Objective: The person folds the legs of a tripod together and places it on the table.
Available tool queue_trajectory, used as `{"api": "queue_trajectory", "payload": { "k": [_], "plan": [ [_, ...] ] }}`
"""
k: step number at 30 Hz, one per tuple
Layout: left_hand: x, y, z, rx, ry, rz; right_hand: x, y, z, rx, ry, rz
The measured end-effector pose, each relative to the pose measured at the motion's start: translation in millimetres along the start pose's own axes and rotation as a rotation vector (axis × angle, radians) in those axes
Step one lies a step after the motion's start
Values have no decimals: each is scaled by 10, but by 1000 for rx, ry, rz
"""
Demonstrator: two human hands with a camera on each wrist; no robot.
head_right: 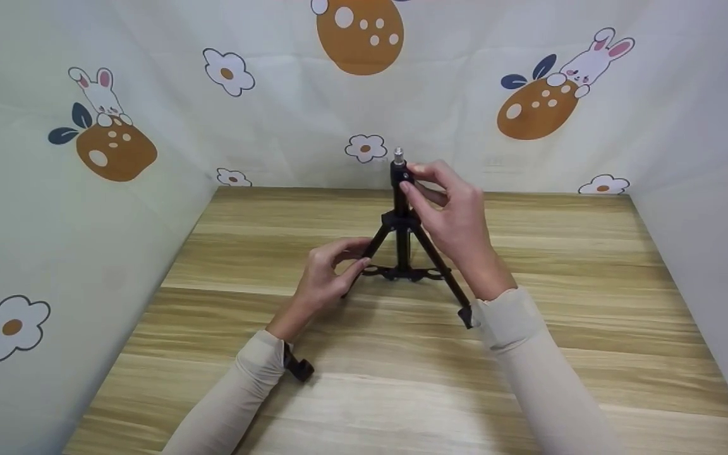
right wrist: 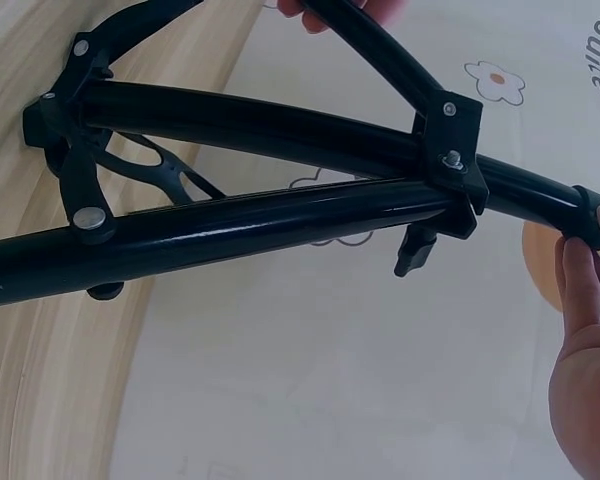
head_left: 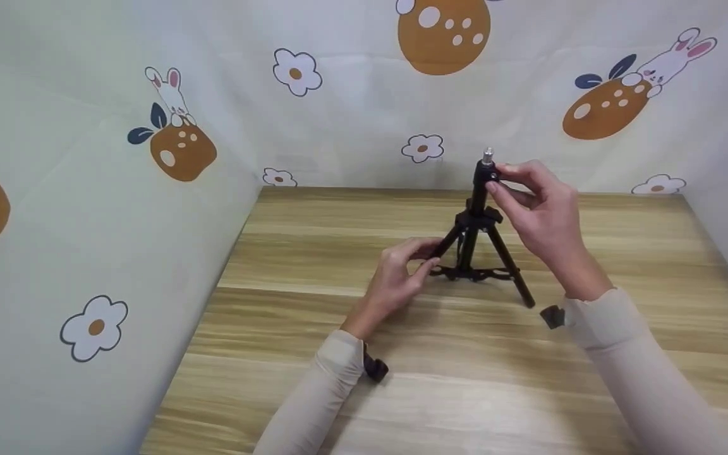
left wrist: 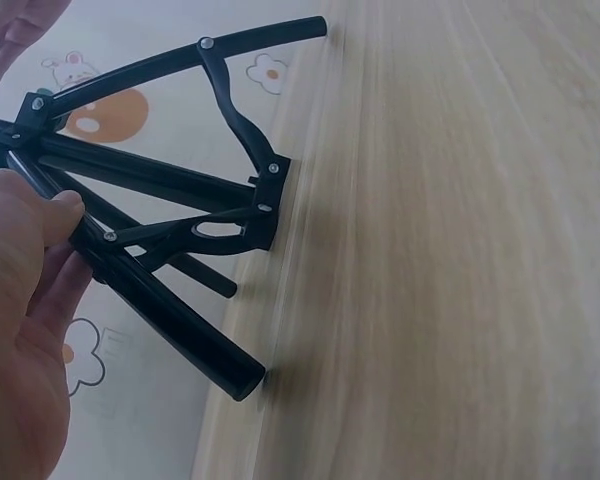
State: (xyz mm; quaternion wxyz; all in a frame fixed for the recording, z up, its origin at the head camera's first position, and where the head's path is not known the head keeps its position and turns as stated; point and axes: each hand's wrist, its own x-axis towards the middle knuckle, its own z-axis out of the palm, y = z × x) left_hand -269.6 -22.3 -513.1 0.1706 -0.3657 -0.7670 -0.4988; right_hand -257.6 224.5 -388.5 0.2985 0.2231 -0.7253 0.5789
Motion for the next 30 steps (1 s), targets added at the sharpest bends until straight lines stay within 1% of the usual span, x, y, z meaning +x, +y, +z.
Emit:
{"api": "queue_trajectory", "payload": {
  "k": [7,17,30],
  "plan": [
    [-5,9,23,-35,17,-26,2,-2,10,13,2,30],
    [5,29,39,-59,22,-55,-3,-3,3,28,5,31],
    [32,18,67,-109,40,-30,3,10,-4,38,8,30]
  ]
}}
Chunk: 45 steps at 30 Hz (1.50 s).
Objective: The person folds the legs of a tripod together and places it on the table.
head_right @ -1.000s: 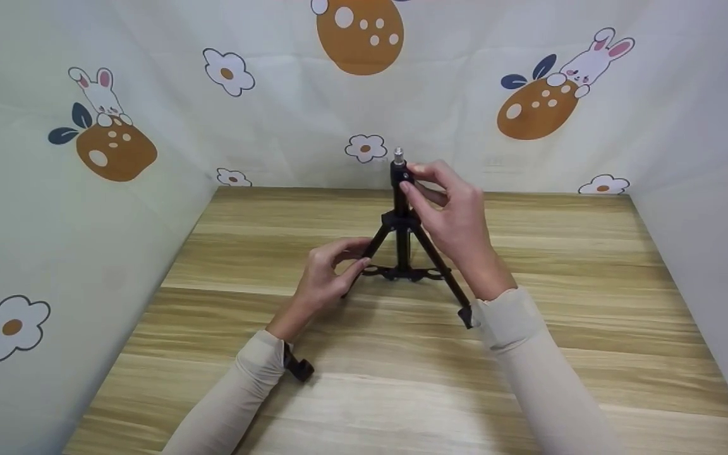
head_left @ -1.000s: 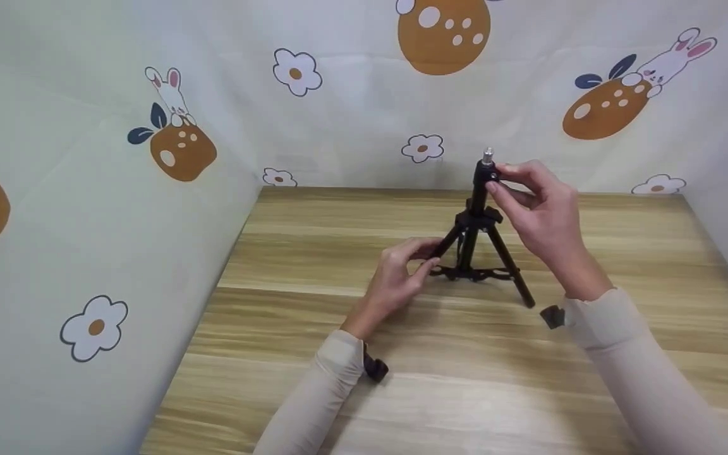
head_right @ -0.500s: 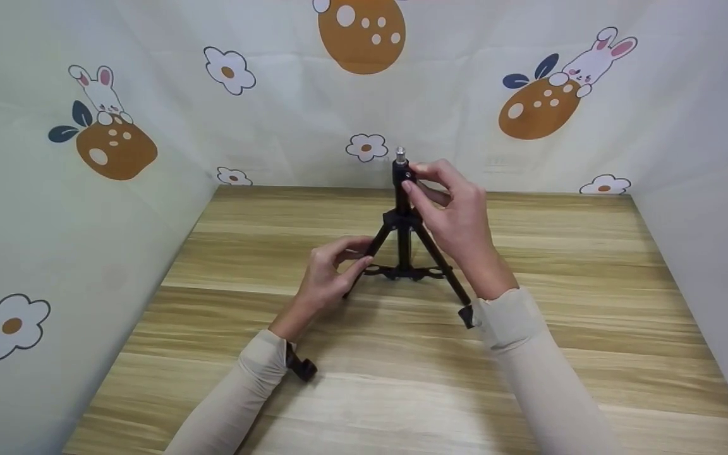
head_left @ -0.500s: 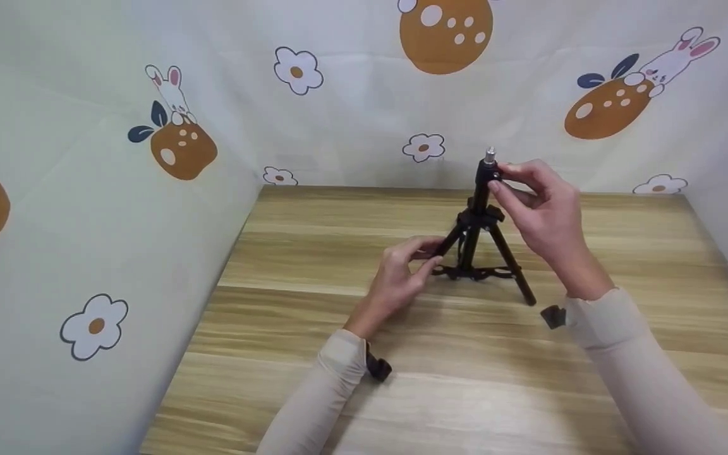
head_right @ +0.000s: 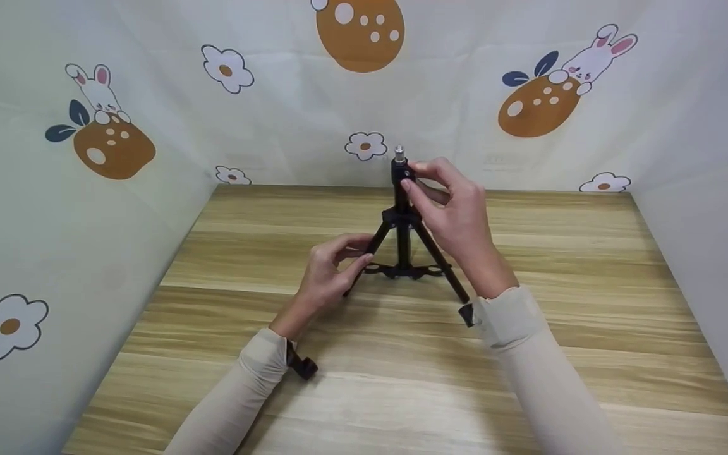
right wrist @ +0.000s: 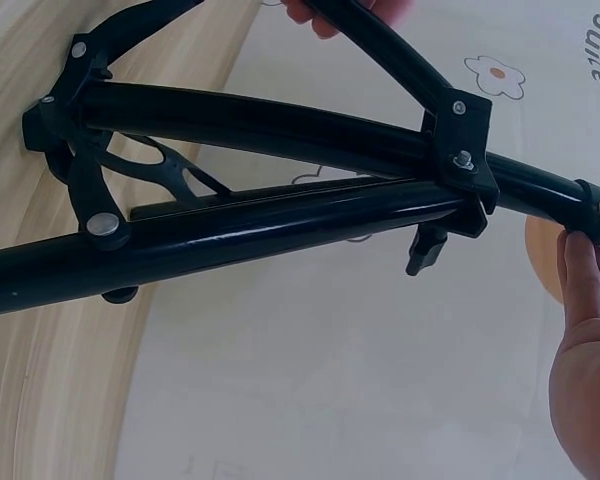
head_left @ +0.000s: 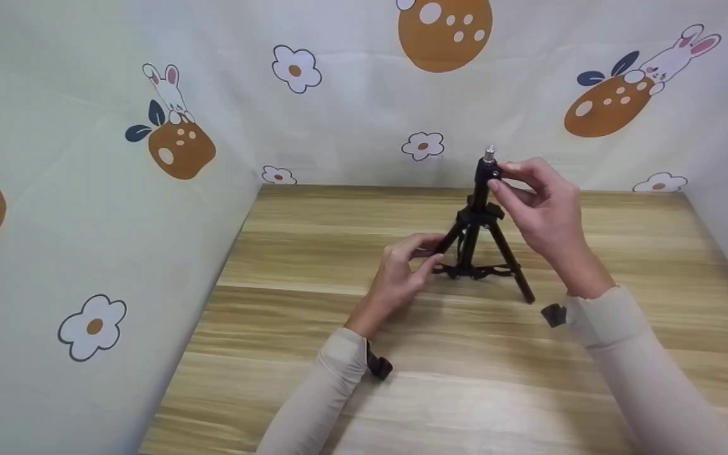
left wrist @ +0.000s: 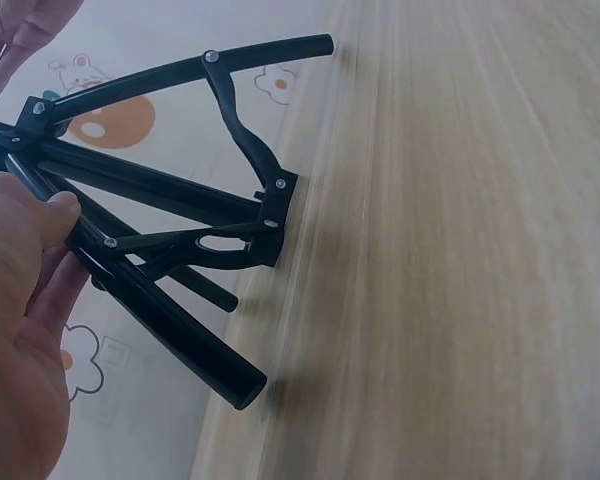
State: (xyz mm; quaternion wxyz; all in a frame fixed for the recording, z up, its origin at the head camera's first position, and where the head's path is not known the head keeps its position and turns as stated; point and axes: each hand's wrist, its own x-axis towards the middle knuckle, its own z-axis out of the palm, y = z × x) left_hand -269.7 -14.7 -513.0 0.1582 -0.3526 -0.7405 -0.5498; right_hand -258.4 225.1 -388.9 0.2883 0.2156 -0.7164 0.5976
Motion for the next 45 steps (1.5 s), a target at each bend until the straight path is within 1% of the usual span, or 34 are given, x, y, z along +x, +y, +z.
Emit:
{"api": "queue_trajectory", "payload": {
  "k": [4,11,16,27,30,36,45],
  "plan": [
    [4,-7,2,0,6,-3,2,-6,6,13,4,9],
    [13,5,-7,-3,5,-13,14,-4,-1,-1,-18,-13],
    [18,7,2,-12,8,-21,13,-9,9,2,-9,13],
    [39,14,21,-18,31,15,3,19,-2,10,-3,-8],
    [45,19,29,-22,39,17,-4,21,-3,14,3,1],
    [51,28,38,-42,39,-3,-18,22,-4,14,10,9],
    [46,34,43,-48,30,-30,-26,18,1,36,8,21]
  ]
}}
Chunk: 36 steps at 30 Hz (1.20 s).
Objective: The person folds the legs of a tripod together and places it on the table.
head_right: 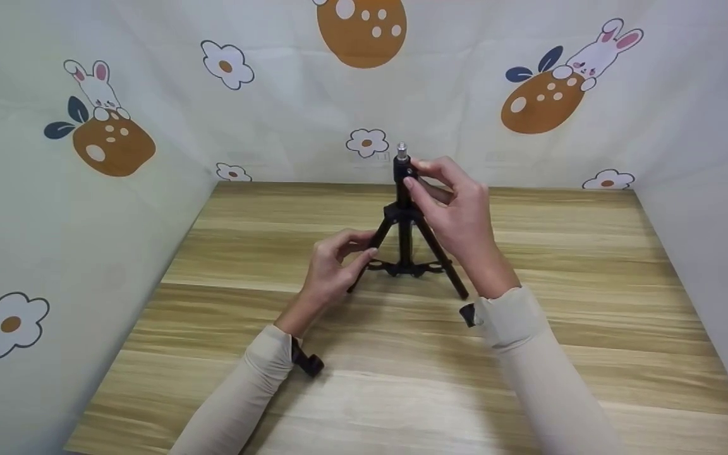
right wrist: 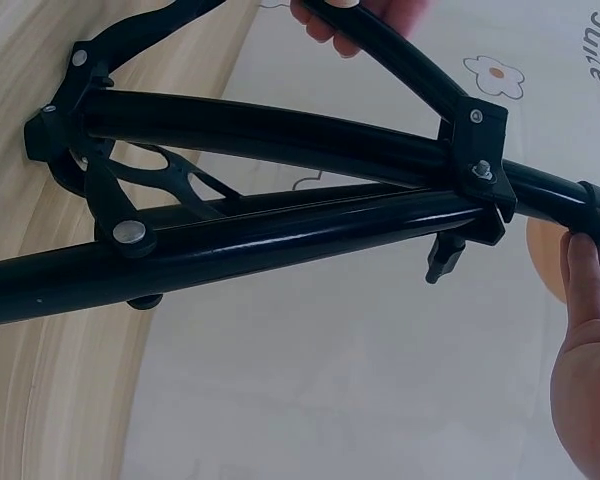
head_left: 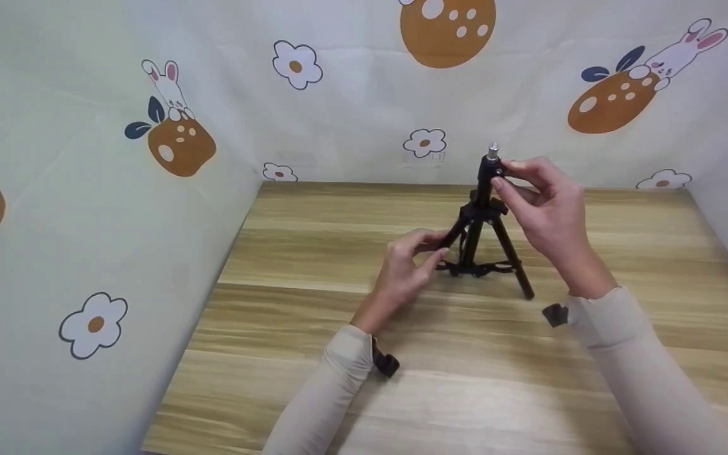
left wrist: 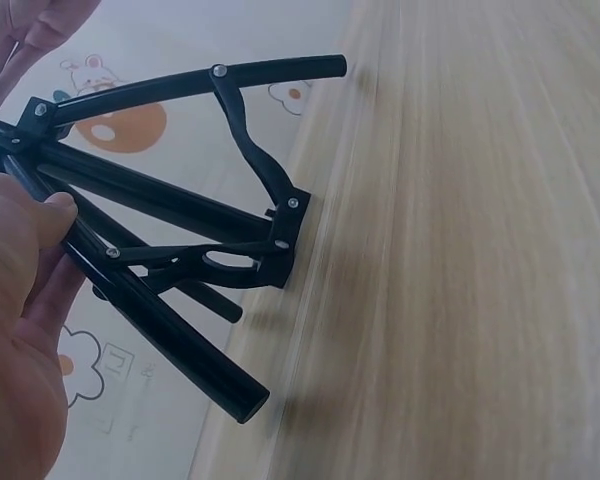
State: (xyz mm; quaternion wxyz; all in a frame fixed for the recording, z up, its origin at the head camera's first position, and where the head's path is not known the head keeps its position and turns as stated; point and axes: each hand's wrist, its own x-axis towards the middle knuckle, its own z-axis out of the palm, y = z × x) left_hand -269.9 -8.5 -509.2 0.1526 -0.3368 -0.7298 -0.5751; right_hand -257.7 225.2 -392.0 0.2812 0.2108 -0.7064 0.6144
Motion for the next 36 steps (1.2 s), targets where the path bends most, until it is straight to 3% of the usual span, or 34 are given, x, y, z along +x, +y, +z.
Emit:
{"api": "queue_trajectory", "payload": {
  "k": [12,15,36],
  "plan": [
    [12,4,21,-7,20,15,7,-26,17,58,15,22],
    [8,3,24,-11,25,10,8,-25,10,10,5,16],
    [21,-1,49,-40,39,3,-3,-41,8,14,-1,36]
  ]
}}
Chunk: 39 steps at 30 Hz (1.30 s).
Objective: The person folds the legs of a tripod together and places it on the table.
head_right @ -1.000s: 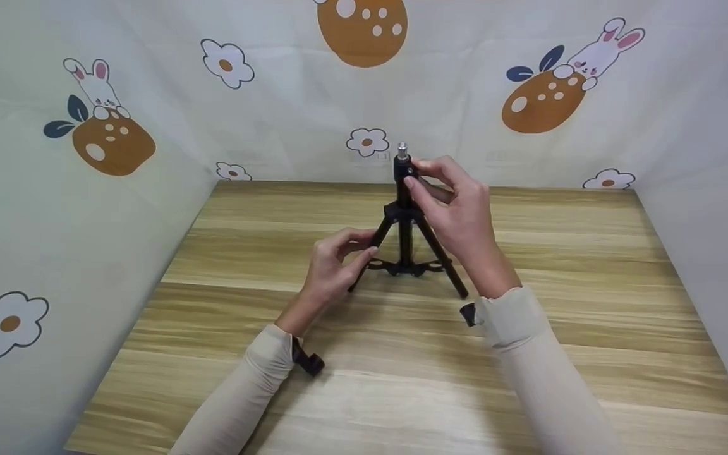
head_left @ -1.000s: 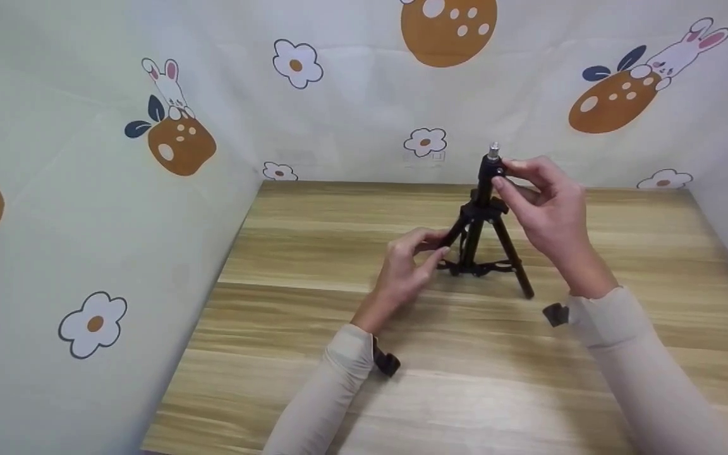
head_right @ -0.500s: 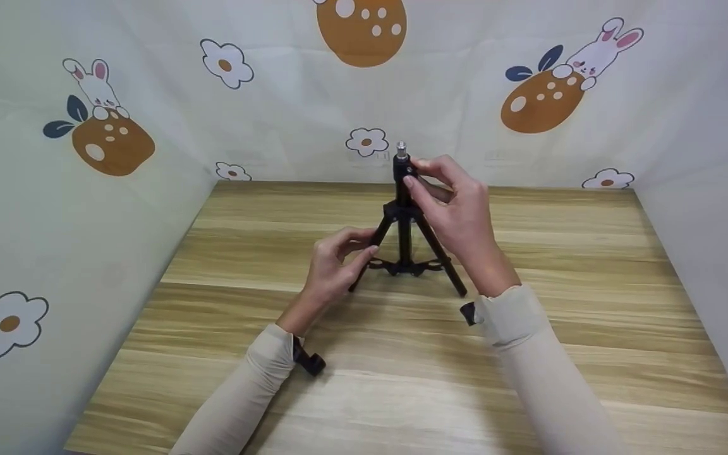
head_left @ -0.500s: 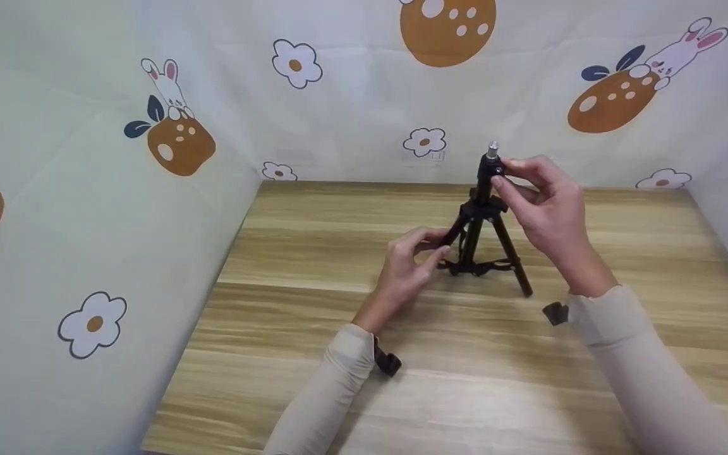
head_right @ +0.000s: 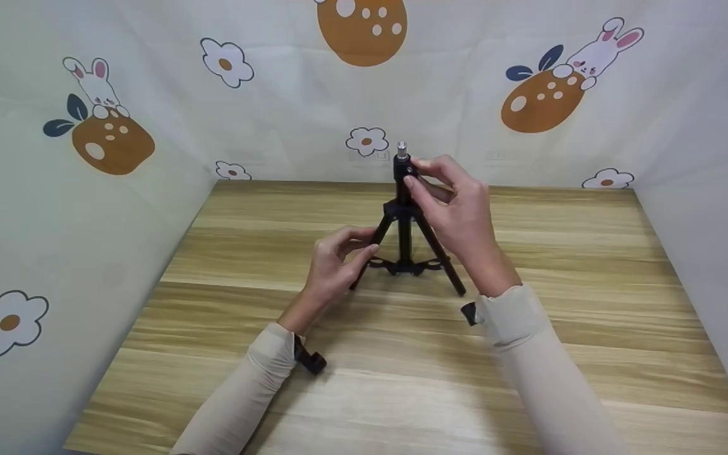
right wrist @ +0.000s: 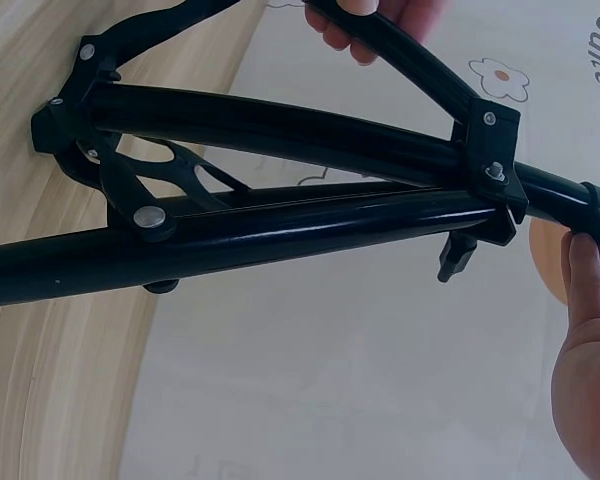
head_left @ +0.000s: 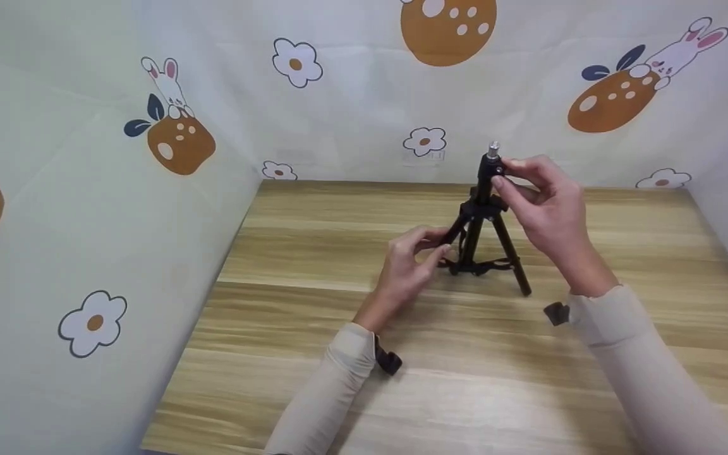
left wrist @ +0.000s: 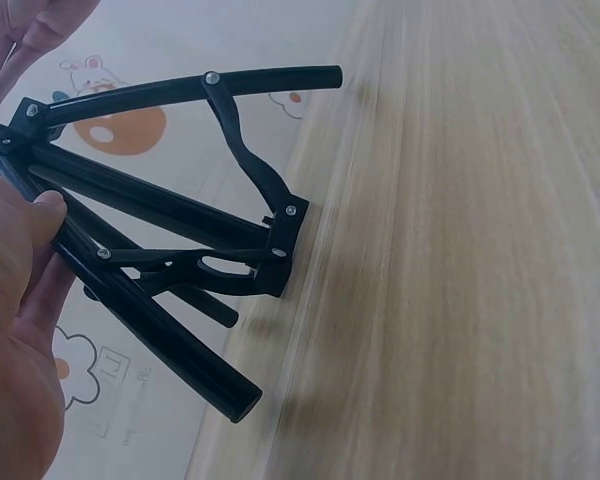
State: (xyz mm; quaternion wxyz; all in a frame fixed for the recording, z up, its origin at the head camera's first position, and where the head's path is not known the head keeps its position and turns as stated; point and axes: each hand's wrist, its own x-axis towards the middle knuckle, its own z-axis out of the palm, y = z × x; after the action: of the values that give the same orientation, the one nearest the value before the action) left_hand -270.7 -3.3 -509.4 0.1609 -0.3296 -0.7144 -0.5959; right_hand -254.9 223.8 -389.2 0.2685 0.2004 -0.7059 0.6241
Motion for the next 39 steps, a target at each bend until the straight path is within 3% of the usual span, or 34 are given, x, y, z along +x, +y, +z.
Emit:
{"api": "queue_trajectory", "payload": {
  "k": [24,39],
  "plan": [
    [15,-37,-8,-2,-17,50,8,52,-15,26,-1,-40],
    [27,-42,32,-12,24,76,4,24,1,69,12,10]
  ]
}}
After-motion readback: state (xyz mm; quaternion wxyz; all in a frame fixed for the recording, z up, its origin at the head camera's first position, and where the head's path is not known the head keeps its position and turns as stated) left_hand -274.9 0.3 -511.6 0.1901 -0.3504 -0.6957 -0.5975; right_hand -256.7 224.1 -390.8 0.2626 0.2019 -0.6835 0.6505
